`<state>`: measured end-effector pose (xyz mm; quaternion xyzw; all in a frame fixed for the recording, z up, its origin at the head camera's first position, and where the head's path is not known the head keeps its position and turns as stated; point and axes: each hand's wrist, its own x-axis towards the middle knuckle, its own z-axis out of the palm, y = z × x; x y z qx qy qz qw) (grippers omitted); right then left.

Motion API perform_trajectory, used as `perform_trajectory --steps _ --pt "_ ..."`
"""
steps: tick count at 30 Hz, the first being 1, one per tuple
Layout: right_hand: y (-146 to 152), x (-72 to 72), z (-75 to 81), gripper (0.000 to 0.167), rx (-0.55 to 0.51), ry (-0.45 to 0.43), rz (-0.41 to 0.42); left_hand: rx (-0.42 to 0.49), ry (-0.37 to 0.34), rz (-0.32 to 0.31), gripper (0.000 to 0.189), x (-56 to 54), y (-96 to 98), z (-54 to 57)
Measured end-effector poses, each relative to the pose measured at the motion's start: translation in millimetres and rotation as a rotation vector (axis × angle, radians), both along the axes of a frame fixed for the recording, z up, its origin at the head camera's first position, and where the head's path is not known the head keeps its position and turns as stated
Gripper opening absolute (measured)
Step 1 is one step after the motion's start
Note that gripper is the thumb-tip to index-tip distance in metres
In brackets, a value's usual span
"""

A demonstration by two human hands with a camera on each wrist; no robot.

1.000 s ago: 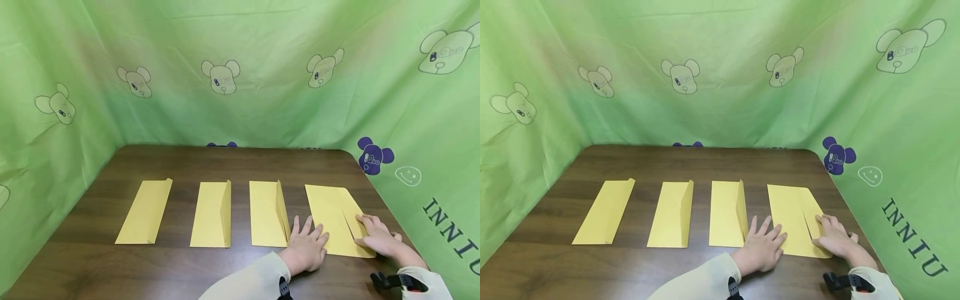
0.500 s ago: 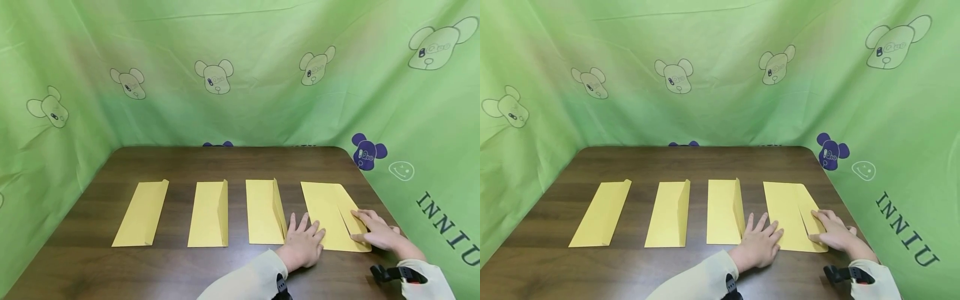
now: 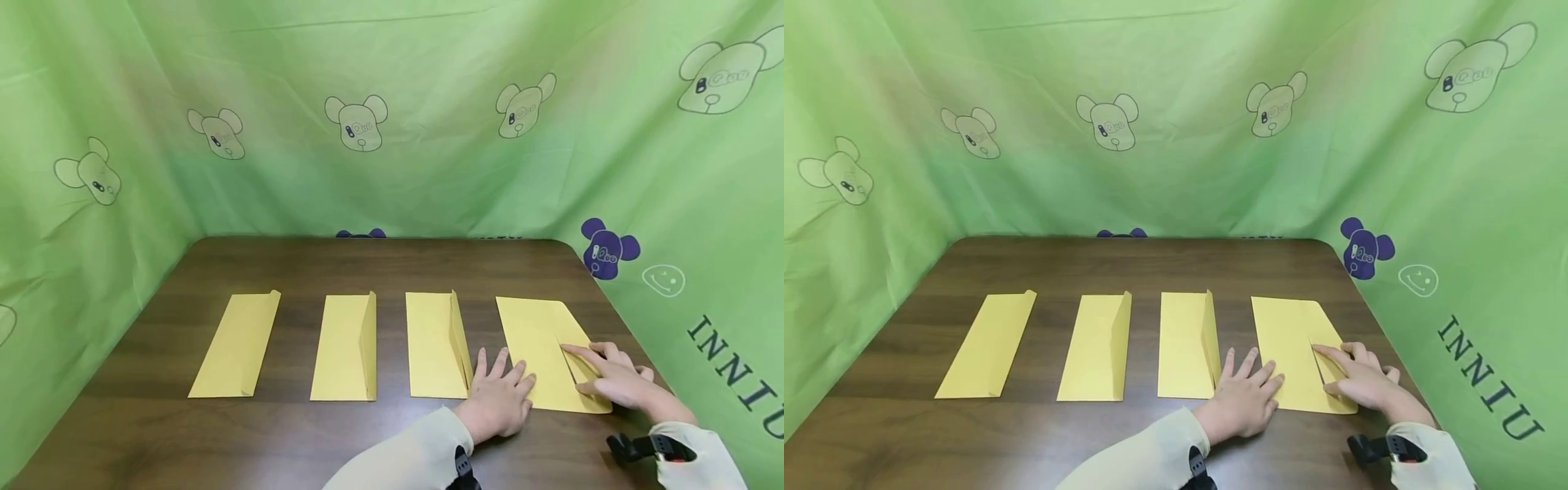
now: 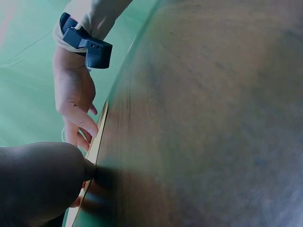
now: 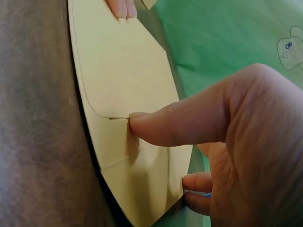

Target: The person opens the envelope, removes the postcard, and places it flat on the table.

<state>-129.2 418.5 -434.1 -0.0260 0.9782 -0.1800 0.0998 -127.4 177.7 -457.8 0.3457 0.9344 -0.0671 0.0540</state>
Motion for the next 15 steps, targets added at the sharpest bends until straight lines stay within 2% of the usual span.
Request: perform_trajectory --steps 6,15 --pt "-1.5 2.9 1.0 0.079 0.048 -0.007 0.019 0.011 -0.001 -0.003 0.048 3.2 0.5 -1.9" --pt "2.4 4.4 7.5 0.075 0.114 0.012 0.045 0.019 0.003 -0.020 0.048 4.7 1.9 4.4"
